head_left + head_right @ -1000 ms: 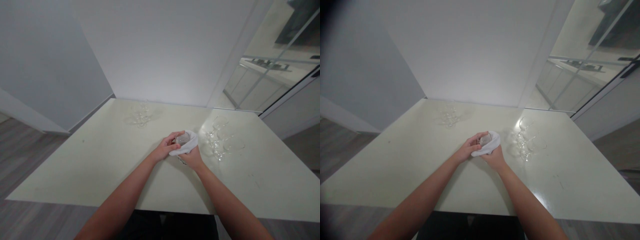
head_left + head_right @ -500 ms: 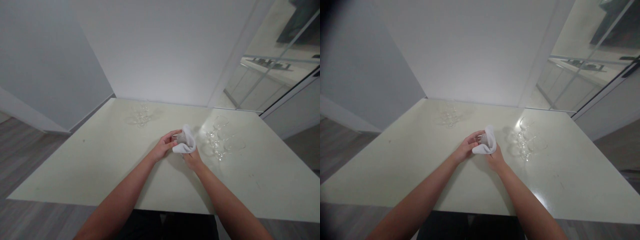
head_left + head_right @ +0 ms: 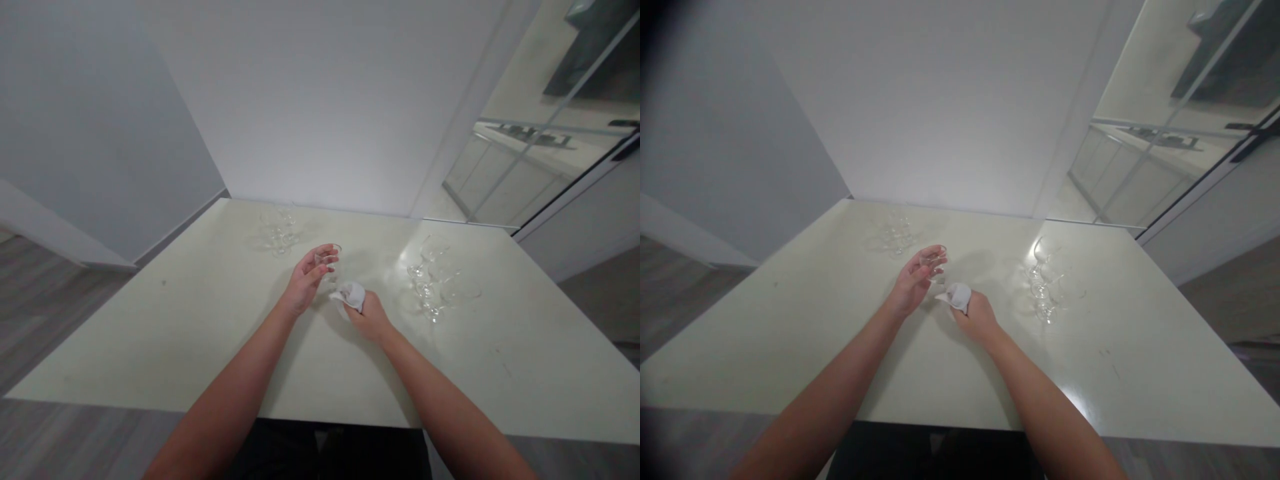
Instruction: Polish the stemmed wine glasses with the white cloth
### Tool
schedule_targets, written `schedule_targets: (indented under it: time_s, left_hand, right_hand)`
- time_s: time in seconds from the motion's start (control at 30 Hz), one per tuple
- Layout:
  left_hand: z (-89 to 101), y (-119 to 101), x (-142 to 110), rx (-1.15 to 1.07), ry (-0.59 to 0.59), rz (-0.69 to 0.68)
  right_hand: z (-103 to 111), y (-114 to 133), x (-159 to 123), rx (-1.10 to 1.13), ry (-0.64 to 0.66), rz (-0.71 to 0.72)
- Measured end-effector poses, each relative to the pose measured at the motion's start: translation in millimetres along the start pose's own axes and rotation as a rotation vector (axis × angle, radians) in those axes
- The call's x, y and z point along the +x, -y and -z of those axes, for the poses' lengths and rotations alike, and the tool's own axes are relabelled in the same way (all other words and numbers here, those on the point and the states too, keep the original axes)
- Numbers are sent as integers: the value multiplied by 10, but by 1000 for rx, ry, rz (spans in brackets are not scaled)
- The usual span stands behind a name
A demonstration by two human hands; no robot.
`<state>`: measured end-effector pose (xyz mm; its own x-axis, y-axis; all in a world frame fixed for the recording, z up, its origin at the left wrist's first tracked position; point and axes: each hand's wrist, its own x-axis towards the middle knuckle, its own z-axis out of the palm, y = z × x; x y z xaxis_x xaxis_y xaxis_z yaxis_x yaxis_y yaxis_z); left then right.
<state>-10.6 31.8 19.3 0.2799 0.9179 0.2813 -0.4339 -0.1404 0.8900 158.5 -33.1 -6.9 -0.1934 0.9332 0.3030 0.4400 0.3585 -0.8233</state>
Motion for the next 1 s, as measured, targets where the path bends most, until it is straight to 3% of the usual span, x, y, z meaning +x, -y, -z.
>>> schedule_targets:
  time_s: [0.17,0.3,0.47,0.67,0.8,1.0]
  left_hand:
    - [71,-136,122,46,-190,-153]
    - [-67,-226,202,101,-264,-271]
    - [-502,-195,398,242,-196,-249]
    - [-967,218,768,283,-51,-117]
    - [-1115,466,934,324,14,-57]
    - [-1234,543,1051,352,74,-71]
  right_hand:
    - [-16,13,-6,-206,175,43]
    - [-34,38,10,-353,268,78]
    - [-31,68,27,-436,298,102]
    - [-33,8,35,-436,308,59]
    - [-35,-52,57,-377,285,52]
    - [-6,-23,75,-345,304,10]
